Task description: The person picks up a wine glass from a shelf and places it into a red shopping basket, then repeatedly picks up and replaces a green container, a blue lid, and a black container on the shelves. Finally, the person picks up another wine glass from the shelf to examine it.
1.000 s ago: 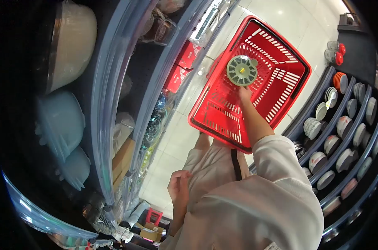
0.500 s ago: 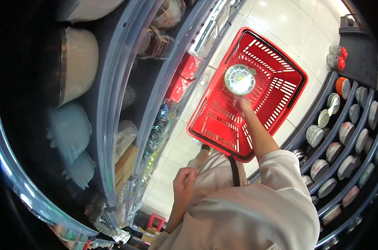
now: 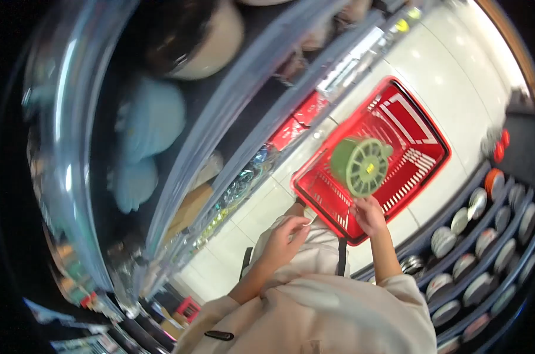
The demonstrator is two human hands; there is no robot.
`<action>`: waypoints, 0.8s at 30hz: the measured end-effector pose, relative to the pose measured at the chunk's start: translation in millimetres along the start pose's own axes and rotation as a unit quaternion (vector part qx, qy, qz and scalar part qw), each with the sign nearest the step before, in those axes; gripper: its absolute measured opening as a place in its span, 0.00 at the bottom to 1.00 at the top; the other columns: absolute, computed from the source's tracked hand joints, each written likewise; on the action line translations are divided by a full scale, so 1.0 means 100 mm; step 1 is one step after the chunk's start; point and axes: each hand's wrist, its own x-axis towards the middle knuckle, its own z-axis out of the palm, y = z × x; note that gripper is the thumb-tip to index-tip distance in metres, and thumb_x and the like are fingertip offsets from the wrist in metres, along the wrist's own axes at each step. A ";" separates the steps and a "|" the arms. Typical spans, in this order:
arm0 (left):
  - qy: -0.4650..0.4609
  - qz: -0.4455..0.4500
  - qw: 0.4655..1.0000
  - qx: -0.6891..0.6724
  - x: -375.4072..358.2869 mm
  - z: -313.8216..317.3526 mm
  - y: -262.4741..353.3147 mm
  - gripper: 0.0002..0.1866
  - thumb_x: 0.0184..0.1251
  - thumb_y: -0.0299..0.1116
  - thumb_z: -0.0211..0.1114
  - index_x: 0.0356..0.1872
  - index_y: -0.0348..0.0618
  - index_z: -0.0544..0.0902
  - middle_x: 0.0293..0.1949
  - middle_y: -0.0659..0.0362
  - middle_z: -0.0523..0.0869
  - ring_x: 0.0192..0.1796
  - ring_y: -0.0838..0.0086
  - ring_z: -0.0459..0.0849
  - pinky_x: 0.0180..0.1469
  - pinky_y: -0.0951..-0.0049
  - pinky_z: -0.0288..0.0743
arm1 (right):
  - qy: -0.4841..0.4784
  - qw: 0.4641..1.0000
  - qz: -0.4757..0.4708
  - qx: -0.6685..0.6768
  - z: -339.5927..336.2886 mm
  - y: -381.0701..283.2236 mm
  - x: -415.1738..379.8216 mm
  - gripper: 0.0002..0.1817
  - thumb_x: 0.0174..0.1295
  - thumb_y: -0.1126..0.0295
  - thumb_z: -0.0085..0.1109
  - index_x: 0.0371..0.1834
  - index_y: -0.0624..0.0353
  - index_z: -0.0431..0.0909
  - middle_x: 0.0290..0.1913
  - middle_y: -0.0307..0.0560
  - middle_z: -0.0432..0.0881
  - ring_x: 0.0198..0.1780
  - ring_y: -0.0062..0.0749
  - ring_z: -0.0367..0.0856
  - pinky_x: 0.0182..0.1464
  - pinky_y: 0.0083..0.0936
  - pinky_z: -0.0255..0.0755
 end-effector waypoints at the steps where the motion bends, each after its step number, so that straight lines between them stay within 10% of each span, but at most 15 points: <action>1: -0.017 0.005 0.999 -0.028 -0.03 0.01 -0.02 0.12 0.66 0.28 0.60 0.48 0.36 0.77 0.43 0.56 0.81 0.43 0.75 0.81 0.48 0.76 0.74 | -0.021 1.000 0.005 -0.016 0.07 0.00 -0.08 0.11 0.59 0.83 0.52 0.45 0.63 0.74 0.38 0.39 0.79 0.33 0.21 0.76 0.39 0.20 0.74; 9: 0.049 0.067 0.995 -0.061 -0.12 -0.04 -0.02 0.51 0.54 0.42 0.73 0.72 0.40 0.47 0.65 0.44 0.59 0.67 0.55 0.63 0.60 0.56 0.69 | -0.066 0.979 -0.049 -0.187 0.84 -0.10 -0.58 0.10 0.56 0.85 0.51 0.40 0.67 0.77 0.37 0.43 0.81 0.35 0.23 0.78 0.39 0.21 0.72; 20: 0.101 0.182 0.922 -0.325 -0.45 -0.79 -0.31 0.42 0.62 0.24 0.63 0.70 0.37 0.44 0.57 0.52 0.68 0.62 0.68 0.70 0.62 0.66 0.67 | -0.150 0.891 -0.208 -0.375 1.71 0.46 -1.24 0.19 0.57 0.86 0.51 0.53 0.68 0.74 0.42 0.45 0.82 0.44 0.26 0.79 0.50 0.21 0.70; 24: 0.153 0.211 0.897 -0.356 -0.77 -1.11 -0.46 0.46 0.62 0.24 0.63 0.71 0.41 0.38 0.61 0.50 0.64 0.64 0.65 0.67 0.64 0.65 0.65 | -0.170 0.767 -0.326 -0.526 2.03 0.93 -1.44 0.43 0.56 0.82 0.57 0.73 0.64 0.44 0.56 0.58 0.74 0.59 0.39 0.73 0.62 0.29 0.64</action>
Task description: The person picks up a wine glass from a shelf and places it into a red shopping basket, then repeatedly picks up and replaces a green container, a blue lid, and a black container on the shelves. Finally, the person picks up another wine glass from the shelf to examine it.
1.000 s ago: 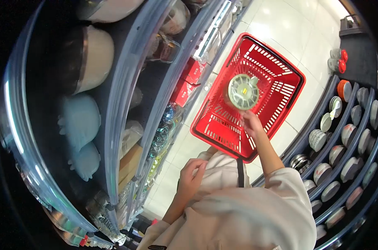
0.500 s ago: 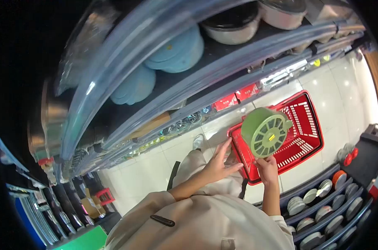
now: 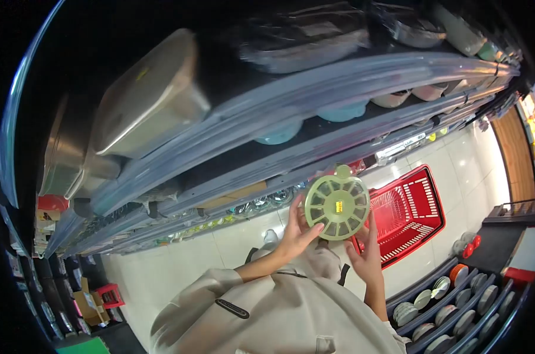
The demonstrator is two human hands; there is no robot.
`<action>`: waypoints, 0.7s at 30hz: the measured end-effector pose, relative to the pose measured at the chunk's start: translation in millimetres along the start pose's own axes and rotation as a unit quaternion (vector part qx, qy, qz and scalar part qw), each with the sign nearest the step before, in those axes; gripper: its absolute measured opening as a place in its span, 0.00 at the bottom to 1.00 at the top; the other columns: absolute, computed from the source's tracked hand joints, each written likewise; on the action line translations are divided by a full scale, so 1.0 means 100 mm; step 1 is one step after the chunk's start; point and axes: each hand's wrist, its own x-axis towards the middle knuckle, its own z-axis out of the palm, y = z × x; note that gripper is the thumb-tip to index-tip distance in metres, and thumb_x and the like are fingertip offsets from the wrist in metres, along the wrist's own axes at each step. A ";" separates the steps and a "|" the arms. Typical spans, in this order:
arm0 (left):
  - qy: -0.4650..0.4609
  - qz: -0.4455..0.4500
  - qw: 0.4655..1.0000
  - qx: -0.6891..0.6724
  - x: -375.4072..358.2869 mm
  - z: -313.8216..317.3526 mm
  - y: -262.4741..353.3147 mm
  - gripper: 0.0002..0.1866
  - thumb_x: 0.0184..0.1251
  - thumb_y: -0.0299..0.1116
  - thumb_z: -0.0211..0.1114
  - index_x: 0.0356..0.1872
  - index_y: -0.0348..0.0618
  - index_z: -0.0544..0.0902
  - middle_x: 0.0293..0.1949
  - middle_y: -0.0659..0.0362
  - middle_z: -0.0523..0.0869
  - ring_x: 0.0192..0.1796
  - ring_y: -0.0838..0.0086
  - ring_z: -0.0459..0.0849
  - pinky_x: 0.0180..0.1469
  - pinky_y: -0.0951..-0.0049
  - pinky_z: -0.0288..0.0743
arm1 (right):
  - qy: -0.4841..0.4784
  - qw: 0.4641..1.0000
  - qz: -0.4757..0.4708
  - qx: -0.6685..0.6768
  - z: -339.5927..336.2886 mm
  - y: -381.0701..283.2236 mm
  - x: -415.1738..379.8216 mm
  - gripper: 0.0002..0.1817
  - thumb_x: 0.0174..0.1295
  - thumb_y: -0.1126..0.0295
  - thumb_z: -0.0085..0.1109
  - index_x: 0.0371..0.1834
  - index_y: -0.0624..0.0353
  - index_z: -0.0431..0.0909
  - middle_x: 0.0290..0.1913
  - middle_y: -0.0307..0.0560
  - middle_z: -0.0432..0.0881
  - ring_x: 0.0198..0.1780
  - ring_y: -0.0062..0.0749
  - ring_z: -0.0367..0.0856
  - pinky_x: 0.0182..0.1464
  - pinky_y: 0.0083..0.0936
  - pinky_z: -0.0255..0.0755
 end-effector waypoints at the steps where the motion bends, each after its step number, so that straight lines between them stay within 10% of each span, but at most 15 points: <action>1: -0.007 -0.016 1.000 -0.007 -0.06 -0.11 0.12 0.48 0.61 0.25 0.63 0.72 0.43 0.35 0.64 0.48 0.60 0.67 0.62 0.63 0.67 0.63 0.61 | -0.001 0.999 -0.048 -0.023 0.18 -0.03 -0.02 0.48 0.54 0.81 0.60 0.74 0.62 0.37 0.60 0.59 0.70 0.62 0.39 0.70 0.63 0.31 0.63; 7: 0.001 0.006 0.998 -0.056 -0.56 -0.72 0.38 0.52 0.58 0.27 0.65 0.72 0.45 0.32 0.68 0.47 0.52 0.71 0.60 0.56 0.70 0.60 0.54 | -0.003 0.994 -0.102 -0.032 1.19 -0.22 -0.13 0.60 0.45 0.74 0.73 0.74 0.57 0.35 0.65 0.62 0.60 0.68 0.51 0.61 0.64 0.41 0.62; 10: 0.016 0.038 0.997 -0.063 -0.71 -1.02 0.53 0.54 0.57 0.27 0.65 0.72 0.45 0.30 0.69 0.47 0.51 0.70 0.60 0.57 0.70 0.57 0.56 | 0.034 0.930 -0.298 -0.212 1.49 -0.15 -0.04 0.57 0.40 0.71 0.77 0.72 0.57 0.45 0.62 0.61 0.62 0.62 0.52 0.66 0.59 0.42 0.66; 21: 0.025 0.153 0.983 -0.096 -1.09 -1.82 0.92 0.52 0.57 0.20 0.61 0.73 0.46 0.31 0.66 0.48 0.54 0.68 0.59 0.62 0.65 0.60 0.63 | 0.055 0.958 -0.242 -0.147 2.48 -0.61 0.40 0.50 0.38 0.67 0.78 0.66 0.64 0.58 0.59 0.58 0.68 0.59 0.48 0.69 0.61 0.37 0.64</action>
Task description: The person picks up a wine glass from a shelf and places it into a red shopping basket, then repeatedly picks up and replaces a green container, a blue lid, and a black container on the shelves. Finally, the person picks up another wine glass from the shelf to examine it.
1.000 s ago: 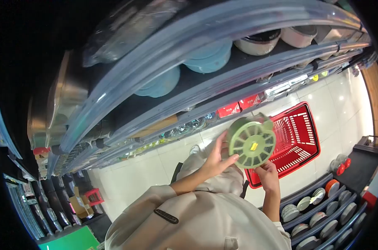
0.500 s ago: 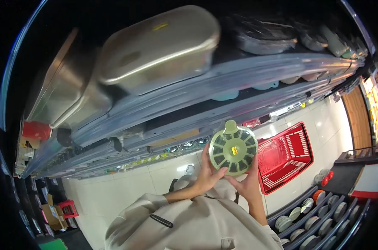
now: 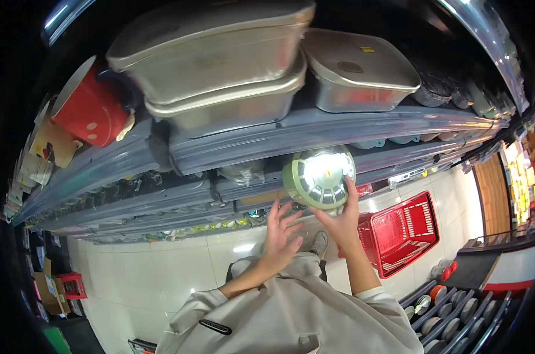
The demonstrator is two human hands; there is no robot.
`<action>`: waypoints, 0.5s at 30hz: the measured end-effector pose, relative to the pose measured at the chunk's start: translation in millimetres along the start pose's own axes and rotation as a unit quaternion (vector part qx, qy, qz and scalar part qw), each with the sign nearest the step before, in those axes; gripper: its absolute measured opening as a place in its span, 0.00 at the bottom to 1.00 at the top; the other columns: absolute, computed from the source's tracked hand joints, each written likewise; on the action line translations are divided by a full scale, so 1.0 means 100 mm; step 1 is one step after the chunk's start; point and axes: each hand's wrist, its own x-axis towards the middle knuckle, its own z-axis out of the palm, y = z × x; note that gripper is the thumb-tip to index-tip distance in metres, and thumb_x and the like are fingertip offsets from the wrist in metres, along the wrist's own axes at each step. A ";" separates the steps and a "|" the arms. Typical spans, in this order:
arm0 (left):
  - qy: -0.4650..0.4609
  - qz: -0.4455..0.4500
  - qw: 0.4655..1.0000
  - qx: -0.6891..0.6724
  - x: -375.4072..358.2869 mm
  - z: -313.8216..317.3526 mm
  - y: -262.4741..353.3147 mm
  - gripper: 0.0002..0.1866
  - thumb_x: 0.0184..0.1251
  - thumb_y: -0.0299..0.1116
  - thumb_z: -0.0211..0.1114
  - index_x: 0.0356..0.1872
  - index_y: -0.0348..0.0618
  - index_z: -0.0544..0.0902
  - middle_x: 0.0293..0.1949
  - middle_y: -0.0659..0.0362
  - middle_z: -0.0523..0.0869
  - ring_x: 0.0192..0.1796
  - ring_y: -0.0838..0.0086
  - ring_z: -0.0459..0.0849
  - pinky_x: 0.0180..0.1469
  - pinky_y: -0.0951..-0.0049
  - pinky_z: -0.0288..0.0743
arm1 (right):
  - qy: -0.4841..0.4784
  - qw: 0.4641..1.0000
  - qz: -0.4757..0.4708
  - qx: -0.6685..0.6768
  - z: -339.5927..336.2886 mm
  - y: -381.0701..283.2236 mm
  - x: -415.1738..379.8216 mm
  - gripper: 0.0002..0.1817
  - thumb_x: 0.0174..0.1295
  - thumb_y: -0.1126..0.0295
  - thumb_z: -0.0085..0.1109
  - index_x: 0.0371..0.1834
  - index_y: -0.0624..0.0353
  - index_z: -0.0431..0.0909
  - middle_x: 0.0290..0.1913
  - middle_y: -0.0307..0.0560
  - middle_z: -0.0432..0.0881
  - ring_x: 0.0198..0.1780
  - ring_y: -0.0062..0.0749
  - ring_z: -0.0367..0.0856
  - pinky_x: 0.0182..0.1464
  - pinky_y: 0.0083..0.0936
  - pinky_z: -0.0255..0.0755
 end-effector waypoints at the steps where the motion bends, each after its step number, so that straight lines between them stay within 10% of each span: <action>1: 0.008 0.012 1.000 0.013 -0.04 -0.07 0.05 0.48 0.57 0.19 0.60 0.72 0.44 0.37 0.65 0.49 0.57 0.66 0.60 0.65 0.64 0.62 0.64 | 0.007 1.000 0.006 0.020 0.06 -0.05 0.07 0.50 0.38 0.66 0.78 0.66 0.64 0.58 0.59 0.58 0.67 0.60 0.49 0.69 0.61 0.37 0.63; 10: 0.071 0.054 0.983 0.164 -0.45 -0.47 0.58 0.10 0.58 0.17 0.60 0.41 0.32 0.77 0.39 0.53 0.79 0.39 0.73 0.78 0.44 0.77 0.72 | 0.021 0.992 -0.086 -0.092 0.33 -0.04 0.61 0.50 0.41 0.67 0.76 0.68 0.63 0.56 0.58 0.60 0.67 0.60 0.51 0.67 0.62 0.36 0.63; 15: 0.043 0.315 0.897 0.307 -0.46 -0.07 1.79 0.06 0.51 0.19 0.63 0.27 0.40 0.75 0.28 0.57 0.76 0.24 0.73 0.73 0.24 0.70 0.64 | 0.018 0.992 -0.032 -0.121 0.41 0.00 0.80 0.50 0.41 0.65 0.75 0.68 0.64 0.55 0.56 0.62 0.68 0.58 0.54 0.68 0.59 0.37 0.66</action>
